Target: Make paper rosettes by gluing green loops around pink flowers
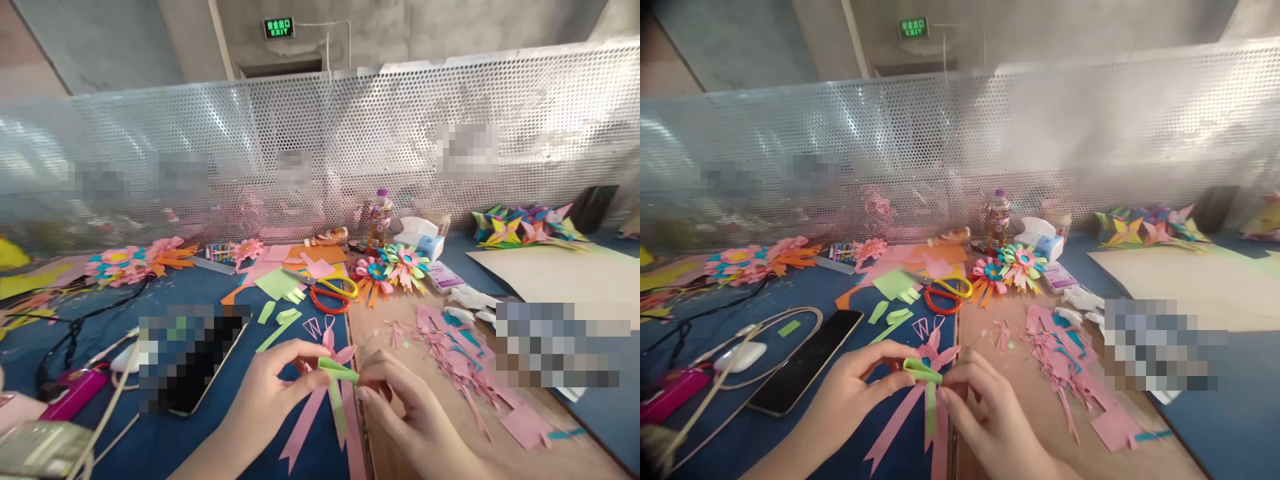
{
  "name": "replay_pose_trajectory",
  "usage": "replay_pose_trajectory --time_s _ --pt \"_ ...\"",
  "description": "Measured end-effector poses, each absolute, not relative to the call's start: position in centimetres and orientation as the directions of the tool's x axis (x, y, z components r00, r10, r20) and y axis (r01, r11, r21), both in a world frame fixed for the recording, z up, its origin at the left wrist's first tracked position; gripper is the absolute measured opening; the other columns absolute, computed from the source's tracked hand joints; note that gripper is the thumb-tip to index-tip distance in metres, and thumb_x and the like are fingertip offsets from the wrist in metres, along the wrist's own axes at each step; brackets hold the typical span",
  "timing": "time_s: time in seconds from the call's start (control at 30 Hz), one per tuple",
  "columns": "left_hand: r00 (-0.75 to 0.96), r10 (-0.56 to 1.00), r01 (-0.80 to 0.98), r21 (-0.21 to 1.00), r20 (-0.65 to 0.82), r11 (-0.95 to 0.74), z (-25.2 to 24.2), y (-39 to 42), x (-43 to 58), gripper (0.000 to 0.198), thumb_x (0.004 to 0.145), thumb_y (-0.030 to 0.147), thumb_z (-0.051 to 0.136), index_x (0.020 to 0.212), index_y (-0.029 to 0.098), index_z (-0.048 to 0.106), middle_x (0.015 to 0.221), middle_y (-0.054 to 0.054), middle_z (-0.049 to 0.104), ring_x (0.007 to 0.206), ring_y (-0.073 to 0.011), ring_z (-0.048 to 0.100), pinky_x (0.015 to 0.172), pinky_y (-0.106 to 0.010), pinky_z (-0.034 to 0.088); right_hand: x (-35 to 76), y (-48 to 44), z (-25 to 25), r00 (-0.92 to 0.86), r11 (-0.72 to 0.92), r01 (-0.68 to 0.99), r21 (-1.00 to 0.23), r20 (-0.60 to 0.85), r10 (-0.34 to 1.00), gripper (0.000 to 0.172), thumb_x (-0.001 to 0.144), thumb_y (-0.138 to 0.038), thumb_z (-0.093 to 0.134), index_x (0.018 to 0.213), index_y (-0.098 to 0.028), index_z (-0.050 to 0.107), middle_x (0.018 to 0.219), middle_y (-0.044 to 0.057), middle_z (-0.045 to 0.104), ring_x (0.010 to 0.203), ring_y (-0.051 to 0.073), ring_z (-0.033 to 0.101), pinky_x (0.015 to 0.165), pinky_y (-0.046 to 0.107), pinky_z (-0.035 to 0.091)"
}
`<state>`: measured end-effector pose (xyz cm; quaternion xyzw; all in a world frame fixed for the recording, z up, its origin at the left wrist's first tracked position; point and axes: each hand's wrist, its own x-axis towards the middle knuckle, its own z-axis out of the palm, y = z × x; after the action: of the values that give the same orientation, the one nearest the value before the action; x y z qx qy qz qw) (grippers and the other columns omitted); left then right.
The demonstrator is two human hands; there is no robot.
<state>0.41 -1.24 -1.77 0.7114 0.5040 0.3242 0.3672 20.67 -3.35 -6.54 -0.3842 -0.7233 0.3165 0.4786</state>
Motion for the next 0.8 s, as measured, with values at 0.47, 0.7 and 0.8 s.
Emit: replay_pose_trajectory --time_s 0.47,0.7,0.8 --pt "0.363 0.704 0.426 0.563 0.611 -0.708 -3.4 -1.3 0.4 0.031 0.069 0.011 0.074 0.099 0.02 0.072 0.083 -0.001 0.075 0.073 -0.0125 0.069 0.069 -0.017 0.055 20.0 -4.3 -7.1 -0.227 0.733 0.381 -0.564 0.711 0.665 0.015 0.084 -0.005 0.05 0.085 -0.018 0.058 0.071 0.003 0.055 0.063 0.012 0.055 0.055 0.02 0.047" --pt "0.359 0.701 0.517 0.494 0.616 -0.699 -3.7 -1.8 0.7 0.033 0.072 0.015 0.073 0.104 0.019 0.07 0.086 -0.002 0.075 0.071 -0.0132 0.07 0.07 -0.017 0.056 20.1 -4.0 -7.2 -0.208 0.753 0.425 -0.503 0.755 0.622 0.016 0.084 -0.005 0.049 0.082 -0.017 0.058 0.067 0.003 0.054 0.058 0.012 0.053 0.05 0.021 0.045" --pt "0.377 0.72 0.52 0.511 0.582 -0.685 -4.0 -1.7 0.6 0.034 0.073 0.017 0.072 0.107 0.021 0.069 0.086 -0.002 0.075 0.071 -0.0135 0.07 0.069 -0.018 0.056 20.1 -3.9 -7.0 -0.219 0.759 0.404 -0.511 0.751 0.623 0.017 0.084 -0.004 0.048 0.084 -0.017 0.06 0.069 0.004 0.057 0.062 0.013 0.056 0.053 0.021 0.048"
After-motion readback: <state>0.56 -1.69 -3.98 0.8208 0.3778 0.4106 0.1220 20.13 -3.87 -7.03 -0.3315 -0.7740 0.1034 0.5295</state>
